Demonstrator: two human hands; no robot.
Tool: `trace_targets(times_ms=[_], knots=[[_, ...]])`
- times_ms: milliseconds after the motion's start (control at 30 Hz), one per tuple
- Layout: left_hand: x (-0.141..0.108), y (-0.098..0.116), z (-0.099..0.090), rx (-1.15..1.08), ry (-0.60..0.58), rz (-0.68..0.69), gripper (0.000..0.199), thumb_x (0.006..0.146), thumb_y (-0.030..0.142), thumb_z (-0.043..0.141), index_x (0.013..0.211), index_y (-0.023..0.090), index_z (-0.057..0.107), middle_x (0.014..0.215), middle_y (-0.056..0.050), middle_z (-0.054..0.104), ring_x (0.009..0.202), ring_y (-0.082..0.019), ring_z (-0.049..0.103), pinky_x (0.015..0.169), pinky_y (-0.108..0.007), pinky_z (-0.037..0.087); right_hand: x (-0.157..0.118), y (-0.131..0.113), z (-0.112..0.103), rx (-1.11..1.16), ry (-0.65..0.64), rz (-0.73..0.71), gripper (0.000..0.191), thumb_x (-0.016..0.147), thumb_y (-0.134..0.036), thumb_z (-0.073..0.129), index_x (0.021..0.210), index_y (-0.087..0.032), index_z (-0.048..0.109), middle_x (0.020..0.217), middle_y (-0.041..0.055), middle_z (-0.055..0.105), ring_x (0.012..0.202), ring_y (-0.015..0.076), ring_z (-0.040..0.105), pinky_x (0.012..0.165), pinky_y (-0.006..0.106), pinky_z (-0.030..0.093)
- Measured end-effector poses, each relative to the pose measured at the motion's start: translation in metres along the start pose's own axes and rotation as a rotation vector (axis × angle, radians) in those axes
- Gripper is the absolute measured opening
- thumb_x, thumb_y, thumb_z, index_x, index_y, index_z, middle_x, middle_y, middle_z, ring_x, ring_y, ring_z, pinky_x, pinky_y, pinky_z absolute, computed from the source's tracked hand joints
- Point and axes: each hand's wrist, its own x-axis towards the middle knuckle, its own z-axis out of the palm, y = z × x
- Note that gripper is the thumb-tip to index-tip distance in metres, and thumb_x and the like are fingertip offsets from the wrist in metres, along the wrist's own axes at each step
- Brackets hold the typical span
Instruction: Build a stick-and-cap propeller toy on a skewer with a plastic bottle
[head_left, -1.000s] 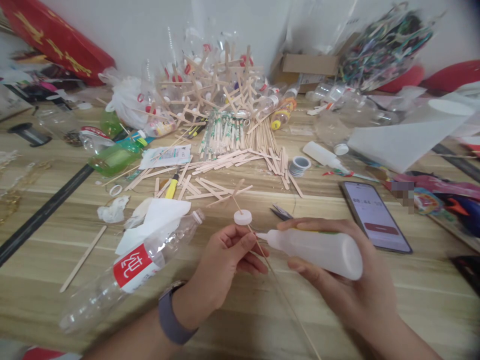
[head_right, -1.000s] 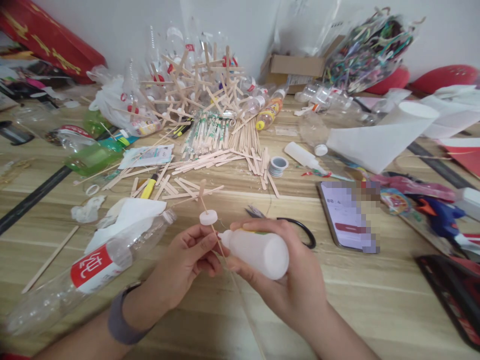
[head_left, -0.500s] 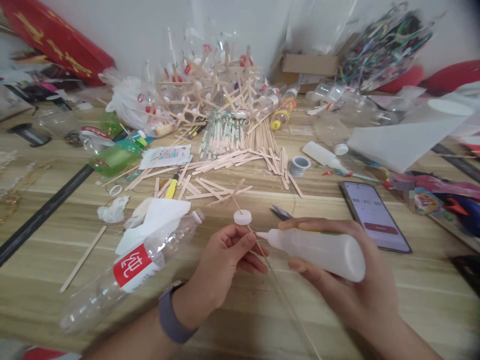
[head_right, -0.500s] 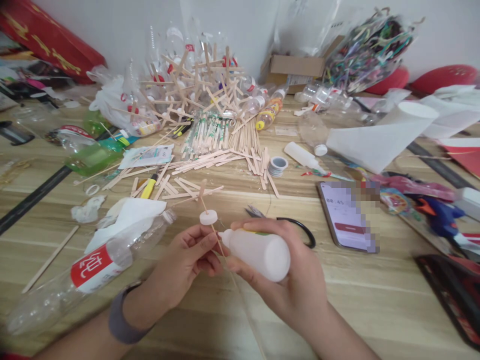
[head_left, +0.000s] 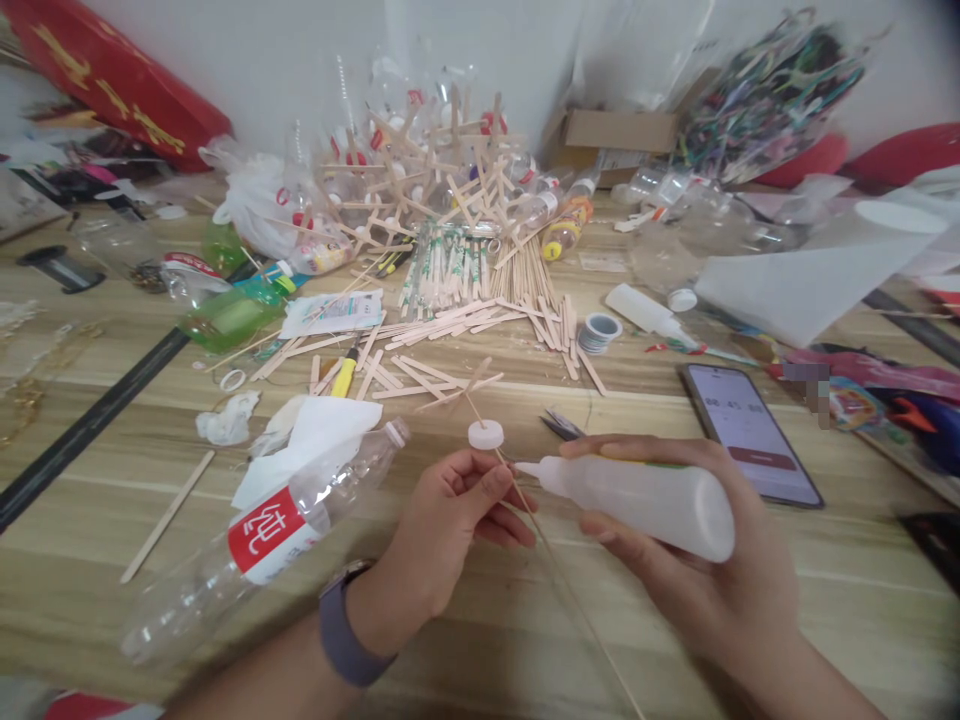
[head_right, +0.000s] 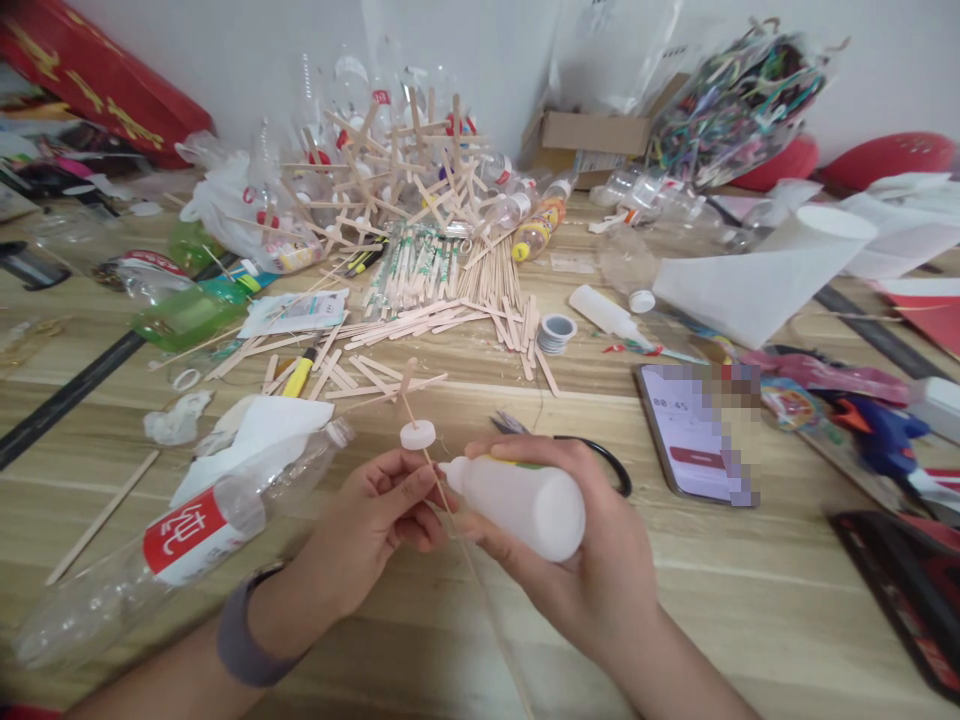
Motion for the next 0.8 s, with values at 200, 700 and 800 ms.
trace_targets(times_ms=[200, 700, 800], knots=[[0.0005, -0.0018, -0.0006, -0.015, -0.005, 0.012, 0.029, 0.072, 0.037, 0.077, 0.074, 0.013, 0.06, 0.067, -0.001, 0.069, 0.048, -0.01, 0.065, 0.043, -0.015, 0.047, -0.0014, -0.0002, 0.0, 0.018, -0.044, -0.01, 0.031, 0.077, -0.044, 0.072, 0.102, -0.032, 0.058, 0.094, 0.002, 0.076, 0.084, 0.0246, 0.072, 0.063, 0.034, 0.058], [-0.0006, -0.0007, -0.0014, 0.008, -0.033, 0.024, 0.026, 0.076, 0.037, 0.074, 0.077, 0.014, 0.062, 0.069, -0.001, 0.069, 0.049, -0.011, 0.065, 0.044, -0.016, 0.048, 0.0011, -0.003, -0.0007, -0.014, -0.045, -0.031, 0.03, 0.079, -0.048, 0.07, 0.1, -0.03, 0.056, 0.092, 0.0017, 0.076, 0.082, 0.0226, 0.072, 0.063, 0.031, 0.059], [-0.0015, 0.0007, -0.0008, 0.012, -0.033, 0.018, 0.026, 0.076, 0.037, 0.074, 0.077, 0.014, 0.062, 0.068, -0.001, 0.069, 0.049, -0.011, 0.066, 0.043, -0.016, 0.047, 0.0014, -0.0033, 0.0004, -0.011, -0.046, -0.018, 0.03, 0.078, -0.047, 0.071, 0.1, -0.03, 0.057, 0.092, 0.0019, 0.076, 0.083, 0.023, 0.072, 0.063, 0.032, 0.059]])
